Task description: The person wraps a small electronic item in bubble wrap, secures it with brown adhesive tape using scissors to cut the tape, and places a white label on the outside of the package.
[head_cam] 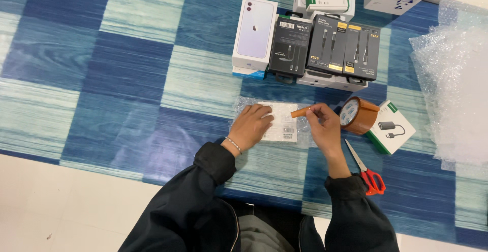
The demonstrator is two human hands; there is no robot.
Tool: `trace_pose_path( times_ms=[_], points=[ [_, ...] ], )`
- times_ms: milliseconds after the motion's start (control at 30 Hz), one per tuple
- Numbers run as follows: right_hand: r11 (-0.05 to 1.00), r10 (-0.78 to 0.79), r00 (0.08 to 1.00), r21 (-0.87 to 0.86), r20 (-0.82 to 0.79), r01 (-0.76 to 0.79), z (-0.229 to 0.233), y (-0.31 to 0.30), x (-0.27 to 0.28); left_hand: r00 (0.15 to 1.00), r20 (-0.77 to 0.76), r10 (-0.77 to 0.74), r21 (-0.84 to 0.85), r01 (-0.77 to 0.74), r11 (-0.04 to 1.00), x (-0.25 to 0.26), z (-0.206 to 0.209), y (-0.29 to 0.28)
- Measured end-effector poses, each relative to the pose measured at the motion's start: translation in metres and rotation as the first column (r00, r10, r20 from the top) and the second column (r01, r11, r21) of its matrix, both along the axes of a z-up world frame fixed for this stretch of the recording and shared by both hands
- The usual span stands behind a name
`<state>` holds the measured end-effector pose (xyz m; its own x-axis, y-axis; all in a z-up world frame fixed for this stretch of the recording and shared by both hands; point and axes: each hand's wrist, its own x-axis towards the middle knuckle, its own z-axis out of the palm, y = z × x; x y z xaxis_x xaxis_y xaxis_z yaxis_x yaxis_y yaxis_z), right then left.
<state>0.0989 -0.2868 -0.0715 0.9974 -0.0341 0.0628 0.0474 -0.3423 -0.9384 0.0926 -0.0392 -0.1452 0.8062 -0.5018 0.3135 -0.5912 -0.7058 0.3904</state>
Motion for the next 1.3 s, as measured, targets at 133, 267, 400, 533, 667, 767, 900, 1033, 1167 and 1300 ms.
trace_pose_path(
  times_ms=[133, 267, 400, 533, 667, 767, 900, 1033, 1167, 1300],
  points=[
    [0.994, -0.008, 0.996, -0.109, 0.094, 0.018, -0.025, 0.004, -0.001, 0.993, 0.115, 0.006, -0.051, -0.001, 0.999, 0.001, -0.014, -0.004],
    [0.927, 0.116, 0.895, -0.370, 0.431, 0.058, -0.031, 0.017, -0.003, 0.981, 0.191, 0.014, -0.065, -0.001, 0.998, 0.002, -0.026, -0.007],
    [0.704, 0.331, 0.602, -0.615, 0.727, 0.355, -0.042, 0.035, -0.012, 0.979, 0.204, 0.016, -0.082, 0.000, 0.997, 0.002, -0.026, -0.009],
    [0.638, 0.451, 0.536, -0.678, 0.714, 0.366, -0.036, 0.050, -0.024, 0.970, 0.239, 0.033, -0.109, -0.007, 0.994, 0.001, -0.015, -0.007],
    [0.555, 0.569, 0.532, -0.770, 0.627, 0.314, -0.041, 0.051, -0.034, 0.969, 0.245, 0.038, -0.113, -0.011, 0.994, 0.002, -0.019, -0.006],
    [0.536, 0.598, 0.557, -0.804, 0.577, 0.258, -0.038, 0.047, -0.039, 0.966, 0.254, 0.038, -0.104, -0.012, 0.995, 0.002, -0.017, -0.007],
    [0.550, 0.606, 0.597, -0.819, 0.526, 0.164, -0.050, 0.040, -0.039, 0.968, 0.250, 0.015, -0.071, 0.003, 0.997, 0.001, -0.002, -0.004],
    [0.684, 0.489, 0.705, -0.727, 0.513, 0.054, -0.024, 0.051, -0.041, 0.975, 0.223, 0.003, -0.053, 0.010, 0.999, 0.002, -0.010, -0.005],
    [0.962, 0.149, 0.930, -0.268, 0.336, -0.057, -0.024, 0.044, -0.038, 0.978, 0.211, -0.002, -0.035, 0.009, 0.999, 0.002, -0.013, -0.007],
    [0.984, -0.072, 0.992, 0.172, 0.103, 0.054, -0.057, 0.023, -0.032, 0.985, 0.175, -0.002, -0.027, 0.007, 1.000, 0.002, -0.016, -0.008]
  ],
)
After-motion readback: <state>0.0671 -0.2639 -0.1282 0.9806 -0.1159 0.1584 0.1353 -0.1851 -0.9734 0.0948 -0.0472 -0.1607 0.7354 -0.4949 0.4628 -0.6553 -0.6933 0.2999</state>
